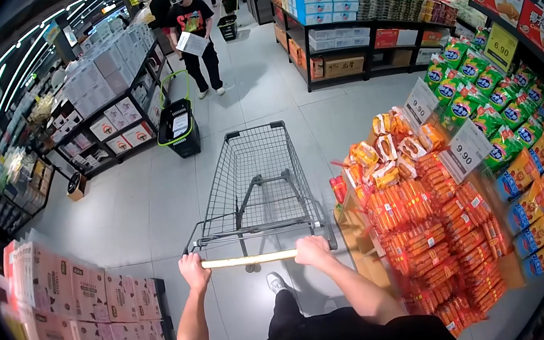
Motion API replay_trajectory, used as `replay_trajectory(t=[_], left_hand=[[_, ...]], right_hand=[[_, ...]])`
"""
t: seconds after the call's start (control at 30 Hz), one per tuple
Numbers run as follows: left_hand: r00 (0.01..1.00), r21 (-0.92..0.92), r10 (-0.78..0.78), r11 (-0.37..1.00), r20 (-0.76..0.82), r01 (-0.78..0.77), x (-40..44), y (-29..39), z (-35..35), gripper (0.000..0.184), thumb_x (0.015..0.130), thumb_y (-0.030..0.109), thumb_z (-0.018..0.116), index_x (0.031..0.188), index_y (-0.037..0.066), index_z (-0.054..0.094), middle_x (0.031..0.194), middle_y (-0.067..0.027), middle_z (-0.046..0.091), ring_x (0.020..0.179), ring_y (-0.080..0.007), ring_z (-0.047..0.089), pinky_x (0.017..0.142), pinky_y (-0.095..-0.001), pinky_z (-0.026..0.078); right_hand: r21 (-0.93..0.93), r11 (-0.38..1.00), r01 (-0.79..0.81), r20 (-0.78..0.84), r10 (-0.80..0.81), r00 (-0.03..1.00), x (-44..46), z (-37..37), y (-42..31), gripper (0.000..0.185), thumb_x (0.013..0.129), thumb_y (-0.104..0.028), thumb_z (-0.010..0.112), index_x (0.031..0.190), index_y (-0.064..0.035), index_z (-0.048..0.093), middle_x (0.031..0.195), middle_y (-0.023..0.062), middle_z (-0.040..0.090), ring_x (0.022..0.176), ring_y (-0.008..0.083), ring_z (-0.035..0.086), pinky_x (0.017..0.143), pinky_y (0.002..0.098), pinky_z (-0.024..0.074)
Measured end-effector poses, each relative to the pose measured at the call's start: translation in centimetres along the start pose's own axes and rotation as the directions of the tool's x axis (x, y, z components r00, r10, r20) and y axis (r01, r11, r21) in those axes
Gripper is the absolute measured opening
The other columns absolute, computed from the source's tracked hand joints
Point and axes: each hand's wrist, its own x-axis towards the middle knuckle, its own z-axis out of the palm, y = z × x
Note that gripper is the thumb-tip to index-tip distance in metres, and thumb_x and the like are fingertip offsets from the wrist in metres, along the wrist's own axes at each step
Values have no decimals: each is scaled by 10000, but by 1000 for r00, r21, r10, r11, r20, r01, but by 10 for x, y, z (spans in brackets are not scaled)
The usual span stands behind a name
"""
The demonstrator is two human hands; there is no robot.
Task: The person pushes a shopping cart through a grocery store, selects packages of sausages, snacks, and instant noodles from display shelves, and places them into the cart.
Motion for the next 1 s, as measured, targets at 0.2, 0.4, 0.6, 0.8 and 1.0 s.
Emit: replay_trajectory(t=[0.2, 0.4, 0.6, 0.8, 1.0], left_hand=[[999, 25, -47, 999, 19, 47, -66, 37, -41, 215, 556, 19, 656, 650, 96, 479, 694, -69, 494, 743, -285, 495, 716, -392, 387], [999, 38, -39, 999, -20, 40, -123, 70, -73, 219, 562, 13, 659, 651, 98, 479, 690, -62, 489, 725, -286, 493, 702, -393, 385], [999, -23, -30, 999, -33, 29, -172, 92, -102, 203, 590, 29, 663, 662, 103, 488, 700, -58, 503, 734, -283, 497, 705, -396, 382], [1000, -88, -10, 996, -28, 8, -223, 107, -128, 169, 623, 26, 650, 696, 98, 516, 723, -56, 530, 767, -277, 510, 715, -394, 379], [998, -125, -28, 992, -47, 22, -283, 127, -155, 157, 635, 26, 653, 678, 95, 518, 709, -51, 528, 749, -271, 511, 714, -388, 380]], right_hand=[[-12, 999, 39, -1, -39, 999, -65, 19, 16, 229, 692, -156, 628, 860, -69, 755, 847, 171, 715, 835, 336, 703, 754, 425, 552], [-46, 995, 85, -33, -87, 996, -127, 39, 33, 230, 680, -178, 641, 866, -105, 755, 827, 165, 714, 809, 327, 704, 732, 425, 555], [-82, 991, 107, -167, -119, 979, -177, 81, 53, 198, 692, -189, 634, 852, -100, 709, 792, 170, 703, 786, 356, 692, 704, 468, 538], [-146, 987, 73, -217, -104, 971, -239, 105, 55, 214, 698, -193, 653, 883, -102, 710, 771, 166, 703, 760, 336, 699, 693, 449, 545], [-151, 986, 78, -284, -118, 952, -301, 139, 65, 244, 678, -191, 683, 905, -102, 682, 790, 144, 707, 766, 333, 694, 696, 455, 541]])
